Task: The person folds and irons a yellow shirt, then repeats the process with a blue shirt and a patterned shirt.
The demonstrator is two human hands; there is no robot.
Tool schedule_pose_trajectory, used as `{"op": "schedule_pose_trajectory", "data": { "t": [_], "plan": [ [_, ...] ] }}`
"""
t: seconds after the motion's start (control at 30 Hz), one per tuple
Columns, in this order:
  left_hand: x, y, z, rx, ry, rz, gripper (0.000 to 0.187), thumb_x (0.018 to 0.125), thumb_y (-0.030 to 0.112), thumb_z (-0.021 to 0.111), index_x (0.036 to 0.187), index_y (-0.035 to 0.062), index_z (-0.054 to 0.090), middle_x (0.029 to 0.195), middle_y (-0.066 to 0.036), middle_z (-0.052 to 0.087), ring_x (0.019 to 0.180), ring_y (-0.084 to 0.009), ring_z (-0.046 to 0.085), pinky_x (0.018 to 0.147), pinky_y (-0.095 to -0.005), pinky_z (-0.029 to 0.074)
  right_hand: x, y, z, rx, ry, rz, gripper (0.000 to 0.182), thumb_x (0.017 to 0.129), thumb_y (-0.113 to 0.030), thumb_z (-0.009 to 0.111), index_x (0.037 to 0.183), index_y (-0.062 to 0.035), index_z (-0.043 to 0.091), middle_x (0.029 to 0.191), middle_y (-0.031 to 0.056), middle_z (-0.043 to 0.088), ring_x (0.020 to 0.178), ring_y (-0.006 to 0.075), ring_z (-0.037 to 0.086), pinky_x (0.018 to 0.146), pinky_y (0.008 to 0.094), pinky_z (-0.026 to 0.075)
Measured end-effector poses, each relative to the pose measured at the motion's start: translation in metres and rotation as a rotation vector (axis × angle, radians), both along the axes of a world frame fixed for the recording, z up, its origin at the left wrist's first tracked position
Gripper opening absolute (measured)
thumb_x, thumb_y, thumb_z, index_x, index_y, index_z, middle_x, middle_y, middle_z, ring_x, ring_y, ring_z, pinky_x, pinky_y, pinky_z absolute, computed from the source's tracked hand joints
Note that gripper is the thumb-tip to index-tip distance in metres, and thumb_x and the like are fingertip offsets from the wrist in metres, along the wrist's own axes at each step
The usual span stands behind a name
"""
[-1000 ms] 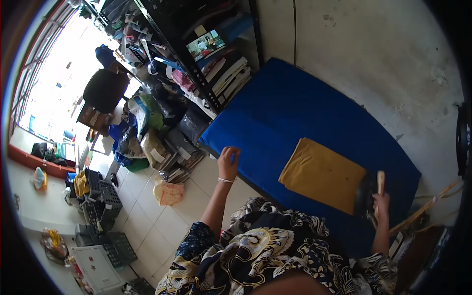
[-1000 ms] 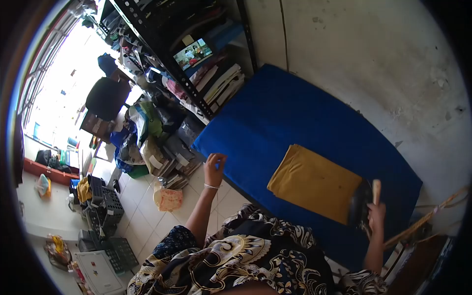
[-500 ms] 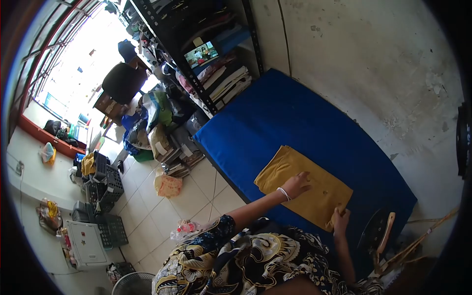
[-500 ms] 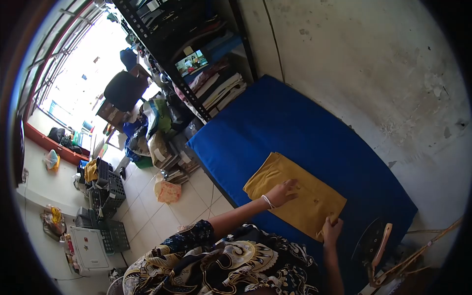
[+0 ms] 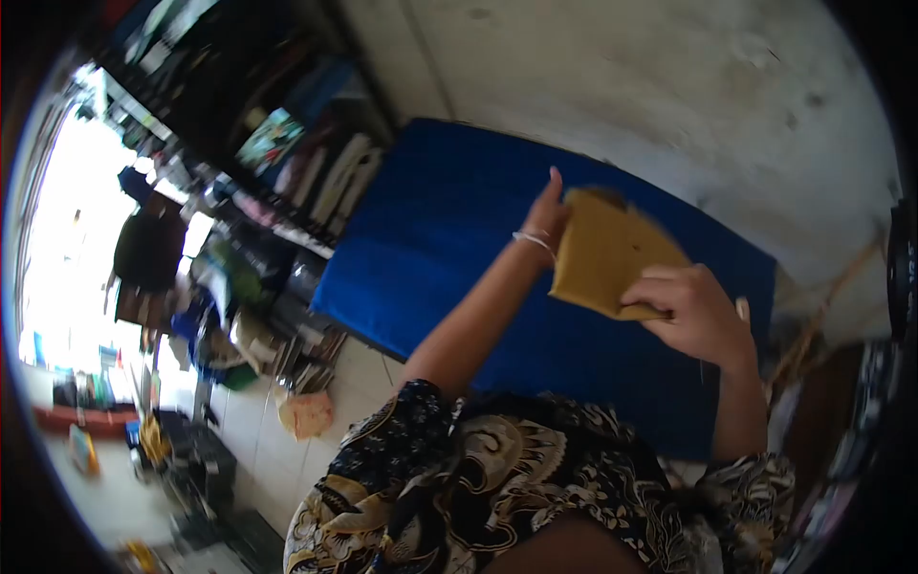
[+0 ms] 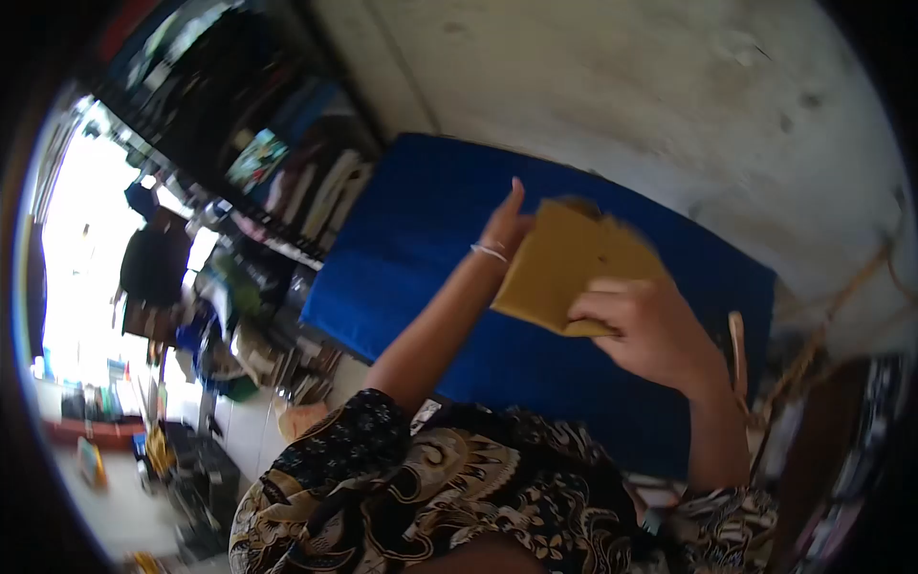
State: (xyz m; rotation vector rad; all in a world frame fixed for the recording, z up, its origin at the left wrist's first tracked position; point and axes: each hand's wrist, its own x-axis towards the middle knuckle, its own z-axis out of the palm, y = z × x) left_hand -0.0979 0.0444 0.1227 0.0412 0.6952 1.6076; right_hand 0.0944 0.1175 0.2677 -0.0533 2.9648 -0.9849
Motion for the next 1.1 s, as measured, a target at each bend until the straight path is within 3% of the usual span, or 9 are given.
{"op": "schedule_pose_trajectory", "data": {
  "t": [0.23, 0.27, 0.33, 0.37, 0.43, 0.57, 0.83, 0.97, 1.1],
  "plan": [
    [-0.006, 0.011, -0.076, -0.104, 0.39, -0.097, 0.042, 0.077, 0.008, 0.058, 0.116, 0.0007, 0.043, 0.107, -0.015, 0.054, 0.1, -0.0294, 0.052, 0.083, -0.0389, 0.044, 0.03, -0.04, -0.102, 0.369, -0.116, 0.099, 0.021, 0.068, -0.009, 0.058, 0.088, -0.0037, 0.055, 0.081, 0.0085, 0.054, 0.073, 0.0254, 0.057, 0.063, 0.0331, 0.047],
    [-0.003, 0.006, -0.108, -0.116, 0.376, -0.122, 0.042, 0.077, 0.008, 0.058, 0.116, 0.0007, 0.043, 0.107, -0.015, 0.054, 0.1, -0.0294, 0.052, 0.083, -0.0389, 0.044, 0.039, -0.045, -0.127, 0.349, -0.134, 0.082, 0.021, 0.068, -0.009, 0.058, 0.088, -0.0037, 0.055, 0.081, 0.0085, 0.054, 0.073, 0.0254, 0.057, 0.063, 0.0331, 0.047],
    [0.011, -0.009, -0.159, -0.535, 1.129, 0.015, 0.041, 0.076, 0.009, 0.057, 0.114, 0.0003, 0.043, 0.11, -0.016, 0.051, 0.104, -0.0311, 0.049, 0.085, -0.0429, 0.042, 0.054, -0.05, -0.178, 0.176, -0.225, 0.076, 0.027, 0.074, -0.013, 0.058, 0.098, -0.0026, 0.054, 0.087, 0.0107, 0.052, 0.081, 0.0259, 0.056, 0.066, 0.0353, 0.046],
    [0.021, -0.014, -0.164, -0.543, 1.122, -0.006, 0.041, 0.076, 0.009, 0.057, 0.114, 0.0003, 0.043, 0.11, -0.016, 0.051, 0.104, -0.0311, 0.049, 0.085, -0.0429, 0.042, 0.054, -0.05, -0.195, 0.159, -0.236, 0.068, 0.027, 0.074, -0.013, 0.058, 0.098, -0.0026, 0.054, 0.087, 0.0107, 0.052, 0.081, 0.0259, 0.056, 0.066, 0.0353, 0.046],
    [0.039, -0.016, -0.162, -0.642, 1.807, 0.088, 0.041, 0.074, 0.008, 0.057, 0.112, 0.0006, 0.044, 0.115, -0.016, 0.045, 0.111, -0.0316, 0.041, 0.09, -0.0461, 0.036, 0.049, -0.045, -0.223, -0.061, -0.145, -0.285, 0.026, 0.077, -0.014, 0.056, 0.099, -0.0019, 0.052, 0.092, 0.0142, 0.05, 0.087, 0.0292, 0.053, 0.069, 0.0378, 0.044],
    [0.051, 0.01, -0.174, -0.518, 2.056, 0.054, 0.038, 0.076, 0.014, 0.055, 0.111, 0.003, 0.046, 0.12, -0.014, 0.039, 0.119, -0.0296, 0.032, 0.099, -0.0474, 0.022, -0.001, -0.003, -0.262, -0.063, 0.135, -0.61, 0.02, 0.08, -0.009, 0.05, 0.1, -0.0034, 0.051, 0.092, 0.0164, 0.05, 0.083, 0.0352, 0.051, 0.068, 0.0402, 0.043],
    [0.057, 0.053, -0.182, -0.571, 2.051, 0.118, 0.041, 0.084, 0.018, 0.043, 0.121, 0.0, 0.038, 0.126, -0.015, 0.036, 0.125, -0.028, 0.026, 0.102, -0.0508, 0.013, -0.145, 0.094, -0.294, -0.26, 0.013, -0.778, 0.022, 0.081, -0.016, 0.053, 0.097, -0.0024, 0.051, 0.089, 0.0187, 0.058, 0.077, 0.0365, 0.056, 0.065, 0.0422, 0.044],
    [0.057, 0.047, -0.178, -0.52, 2.031, 0.087, 0.047, 0.084, 0.016, 0.043, 0.127, -0.001, 0.029, 0.129, -0.016, 0.033, 0.125, -0.0275, 0.026, 0.104, -0.0473, 0.014, -0.19, 0.12, -0.313, -0.262, -0.102, -0.82, 0.051, 0.065, -0.02, 0.07, 0.101, -0.0003, 0.041, 0.086, 0.0215, 0.058, 0.083, 0.0359, 0.057, 0.069, 0.0393, 0.046],
    [0.054, 0.048, -0.179, -0.533, 1.811, 0.256, 0.046, 0.081, 0.009, 0.047, 0.124, -0.0015, 0.033, 0.127, -0.015, 0.036, 0.123, -0.0273, 0.03, 0.103, -0.0427, 0.019, -0.193, 0.128, -0.306, -0.234, -0.137, -0.722, 0.038, 0.068, -0.012, 0.066, 0.097, -0.0018, 0.043, 0.082, 0.0176, 0.059, 0.08, 0.033, 0.058, 0.067, 0.0382, 0.045]
  ]
}}
